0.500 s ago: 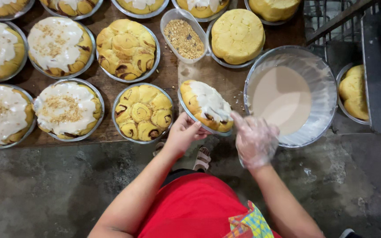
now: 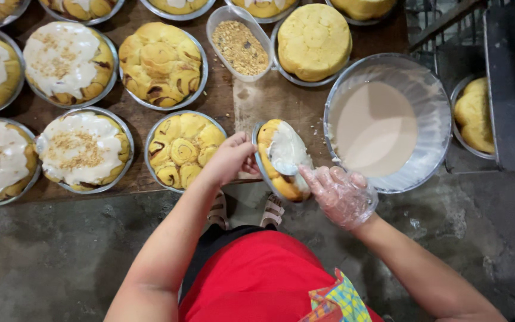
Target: The person spreads a white frosting onto several pastries in round tins using a spoon and sprinkles crushed nuts over them by hand before placing them on a metal rack.
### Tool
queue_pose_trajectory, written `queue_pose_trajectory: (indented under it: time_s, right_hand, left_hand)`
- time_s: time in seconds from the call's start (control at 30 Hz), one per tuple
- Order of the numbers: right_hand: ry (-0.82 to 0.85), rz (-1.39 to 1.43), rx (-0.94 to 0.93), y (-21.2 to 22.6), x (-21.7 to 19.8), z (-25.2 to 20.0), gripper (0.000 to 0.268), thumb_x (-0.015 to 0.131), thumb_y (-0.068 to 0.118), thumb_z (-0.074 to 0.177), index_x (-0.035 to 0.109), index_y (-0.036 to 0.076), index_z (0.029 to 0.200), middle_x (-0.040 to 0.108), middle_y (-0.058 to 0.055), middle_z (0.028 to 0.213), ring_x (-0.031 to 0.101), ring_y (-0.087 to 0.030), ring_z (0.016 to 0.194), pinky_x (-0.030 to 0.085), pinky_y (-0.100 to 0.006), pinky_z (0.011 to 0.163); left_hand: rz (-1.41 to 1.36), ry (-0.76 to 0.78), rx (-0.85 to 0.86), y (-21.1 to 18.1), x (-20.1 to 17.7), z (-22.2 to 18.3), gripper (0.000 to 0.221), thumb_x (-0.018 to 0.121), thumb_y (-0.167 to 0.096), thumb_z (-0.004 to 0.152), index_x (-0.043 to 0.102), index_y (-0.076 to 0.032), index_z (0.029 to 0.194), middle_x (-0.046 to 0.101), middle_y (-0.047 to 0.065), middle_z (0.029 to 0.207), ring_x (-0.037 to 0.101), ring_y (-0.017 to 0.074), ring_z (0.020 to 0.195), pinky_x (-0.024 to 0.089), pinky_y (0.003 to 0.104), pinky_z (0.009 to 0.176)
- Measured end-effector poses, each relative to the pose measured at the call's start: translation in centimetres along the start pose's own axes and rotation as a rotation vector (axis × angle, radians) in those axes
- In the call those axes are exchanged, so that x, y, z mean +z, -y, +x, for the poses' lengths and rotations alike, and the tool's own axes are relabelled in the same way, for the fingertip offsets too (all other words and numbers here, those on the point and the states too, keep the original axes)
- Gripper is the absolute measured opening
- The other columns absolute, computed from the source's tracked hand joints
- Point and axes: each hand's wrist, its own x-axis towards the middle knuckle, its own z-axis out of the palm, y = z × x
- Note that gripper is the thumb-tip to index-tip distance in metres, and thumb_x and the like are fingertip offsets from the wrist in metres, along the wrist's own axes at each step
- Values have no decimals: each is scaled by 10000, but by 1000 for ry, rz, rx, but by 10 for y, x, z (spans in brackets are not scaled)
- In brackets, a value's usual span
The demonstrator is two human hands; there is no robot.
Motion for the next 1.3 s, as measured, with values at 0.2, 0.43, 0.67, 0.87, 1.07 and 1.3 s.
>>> queue_pose_trajectory:
  time_s: [0.2, 0.43, 0.67, 0.87, 1.07, 1.3]
  right_hand:
    - [304, -365, 333, -48, 30, -34, 127, 594, 264, 821, 709, 243, 871, 687, 1, 878, 653, -191, 844, 494, -369, 780]
    - [611, 73, 788, -78, 97, -77, 368, 519, 217, 935, 769, 345, 1173, 769, -105, 1027, 709, -330, 977, 490, -531, 883]
    - [356, 1055, 884, -111, 107, -116, 338, 614, 185, 932, 746, 156, 1242, 783, -135, 1224, 719, -201, 1125, 503, -328, 1016]
    - [189, 786, 722, -44, 88, -17, 281, 657, 220, 951, 782, 168, 1197, 781, -99, 965, 725, -239, 835, 564, -381, 775]
    - [53, 25, 392, -13, 98, 86, 168, 595, 246, 973, 761, 246, 994, 685, -26, 776, 678, -249, 770, 451, -470, 658]
    - [-27, 79, 299, 16, 84, 74, 226, 577, 235, 941, 774, 264, 1047, 666, -30, 787, 669, -248, 819, 434, -470, 741]
  left_hand:
    - [329, -60, 73, -1, -16, 43, 146, 597, -169, 935, 583, -45, 1010, 677, 25, 832, 670, 158, 667, 589, 308, 541]
    - [1164, -372, 287, -22, -12, 44, 200, 584, -112, 887, 675, -27, 1043, 707, 227, 975, 688, 419, 940, 547, 497, 801]
    - [1332, -422, 475, 3, 12, -46, 238, 496, -82, 906, 613, 46, 1069, 679, 286, 1042, 651, 491, 958, 522, 556, 828]
    - [1143, -408, 29, 72, -19, -19, 313, 549, -231, 939, 632, 26, 1097, 676, 304, 1000, 666, 478, 973, 519, 545, 888]
    - [352, -418, -35, 110, -30, 23, 274, 580, -107, 913, 577, 0, 1165, 736, 194, 918, 745, 317, 792, 599, 403, 647]
    - [108, -218, 221, 114, -11, -14, 183, 622, -57, 931, 515, -35, 1078, 639, 68, 954, 695, 151, 766, 620, 287, 616]
